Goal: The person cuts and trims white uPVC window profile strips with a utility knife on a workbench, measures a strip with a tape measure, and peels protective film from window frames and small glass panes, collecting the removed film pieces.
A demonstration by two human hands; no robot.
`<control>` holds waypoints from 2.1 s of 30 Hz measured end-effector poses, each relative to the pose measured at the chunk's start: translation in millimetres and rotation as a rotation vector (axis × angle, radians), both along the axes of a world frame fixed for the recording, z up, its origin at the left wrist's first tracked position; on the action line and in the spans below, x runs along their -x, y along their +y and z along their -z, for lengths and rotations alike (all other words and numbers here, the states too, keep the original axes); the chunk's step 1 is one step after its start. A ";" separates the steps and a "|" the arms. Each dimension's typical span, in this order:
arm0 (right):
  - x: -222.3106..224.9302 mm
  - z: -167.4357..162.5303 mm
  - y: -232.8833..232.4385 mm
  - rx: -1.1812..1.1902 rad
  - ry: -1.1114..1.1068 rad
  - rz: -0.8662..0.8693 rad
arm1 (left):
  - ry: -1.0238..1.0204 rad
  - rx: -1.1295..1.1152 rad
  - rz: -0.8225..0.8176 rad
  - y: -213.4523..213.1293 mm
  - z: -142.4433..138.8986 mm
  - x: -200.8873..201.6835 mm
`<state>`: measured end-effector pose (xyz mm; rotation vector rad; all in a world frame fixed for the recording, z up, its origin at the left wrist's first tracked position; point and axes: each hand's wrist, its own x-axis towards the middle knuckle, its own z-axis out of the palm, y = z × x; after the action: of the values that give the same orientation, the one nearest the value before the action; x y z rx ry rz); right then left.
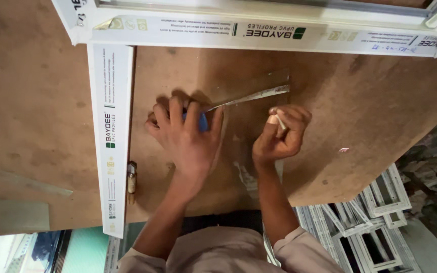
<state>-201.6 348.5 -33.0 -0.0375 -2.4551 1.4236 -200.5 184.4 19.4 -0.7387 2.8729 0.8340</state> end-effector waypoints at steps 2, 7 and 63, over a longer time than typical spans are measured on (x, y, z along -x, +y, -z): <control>4.9 -4.1 -4.0 -0.041 -0.021 -0.023 | -0.032 -0.019 0.007 -1.7 -0.8 0.9; 11.8 -8.1 -10.2 -0.033 -0.086 0.034 | -0.041 -0.005 0.026 -3.0 0.4 -0.3; -189.4 -131.0 -210.7 -0.730 -0.591 -0.558 | 0.093 0.431 0.012 -20.8 -28.8 -358.6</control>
<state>-12.2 137.8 98.1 0.4812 -3.5383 0.6084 158.1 163.6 48.1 -0.7272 3.1769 0.2476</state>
